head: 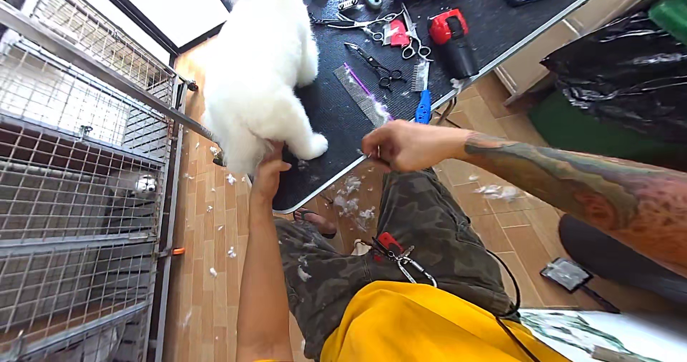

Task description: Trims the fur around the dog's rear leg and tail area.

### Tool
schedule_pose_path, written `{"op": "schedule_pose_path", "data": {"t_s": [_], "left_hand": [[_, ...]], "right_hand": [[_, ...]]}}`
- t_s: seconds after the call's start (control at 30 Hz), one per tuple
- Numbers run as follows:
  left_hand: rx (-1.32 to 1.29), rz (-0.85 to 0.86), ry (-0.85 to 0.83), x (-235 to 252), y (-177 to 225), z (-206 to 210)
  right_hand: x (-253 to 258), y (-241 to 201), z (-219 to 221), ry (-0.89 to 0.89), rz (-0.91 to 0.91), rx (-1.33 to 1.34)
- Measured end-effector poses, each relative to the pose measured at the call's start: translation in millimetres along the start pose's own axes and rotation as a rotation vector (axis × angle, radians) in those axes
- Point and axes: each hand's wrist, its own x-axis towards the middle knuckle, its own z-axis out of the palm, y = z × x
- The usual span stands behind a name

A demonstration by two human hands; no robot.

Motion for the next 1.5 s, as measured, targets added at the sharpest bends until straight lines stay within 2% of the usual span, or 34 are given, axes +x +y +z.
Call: {"op": "schedule_pose_path", "data": {"t_s": [0.07, 0.13, 0.2, 0.23, 0.3, 0.47, 0.57, 0.67, 0.77, 0.9, 1.03, 1.1, 1.17, 1.23, 1.3, 1.4, 1.43, 1.5], "left_hand": [[0.331, -0.09, 0.012, -12, -11, 18], [0.724, -0.16, 0.052, -33, -8, 47], [1.004, -0.22, 0.142, -57, 8, 73], [1.054, -0.22, 0.202, -66, 19, 81], [0.945, -0.193, 0.294, -71, 39, 84], [0.292, -0.098, 0.419, -39, 48, 56], [-0.099, -0.03, 0.351, -8, 51, 45], [-0.366, 0.057, 0.214, 18, 52, 30], [-0.474, 0.115, 0.144, 29, 48, 16], [-0.527, 0.182, 0.077, 35, 38, 3], [-0.539, 0.21, -0.019, 34, 33, -9], [-0.546, 0.207, -0.054, 33, 33, -14], [-0.516, 0.188, -0.064, 31, 34, -18], [-0.504, 0.193, -0.084, 30, 36, -19], [-0.495, 0.213, -0.122, 30, 38, -22], [-0.438, 0.227, -0.158, 27, 42, -26], [-0.419, 0.228, -0.164, 26, 44, -26], [-0.397, 0.229, -0.173, 25, 47, -27]], "right_hand": [[-1, 3, -17, 0.194, 0.134, 0.116], [11, 3, -30, 0.413, 0.356, 0.019], [25, -1, -39, 0.419, 0.592, -0.14], [33, -1, -40, 0.391, 0.66, -0.198], [45, 4, -35, 0.356, 0.714, -0.259], [58, 5, -39, 0.313, 0.764, -0.156], [50, 3, -38, 0.282, 0.623, -0.187], [19, 7, -21, 0.448, 0.325, -0.135], [-24, 5, 10, 0.582, 0.043, -0.157], [-50, 13, 57, 0.444, -0.187, -0.432], [-35, -2, 74, 0.397, -0.212, -0.637], [-23, -18, 78, 0.323, -0.098, -0.66], [-14, -42, 82, 0.122, 0.108, -0.643], [-10, -59, 91, 0.0, 0.191, -0.653], [-20, -60, 103, 0.061, 0.038, -0.694], [-33, -51, 114, 0.314, -0.295, -0.781], [-34, -51, 114, 0.382, -0.309, -0.775], [-28, -52, 111, 0.43, -0.2, -0.739]]}}
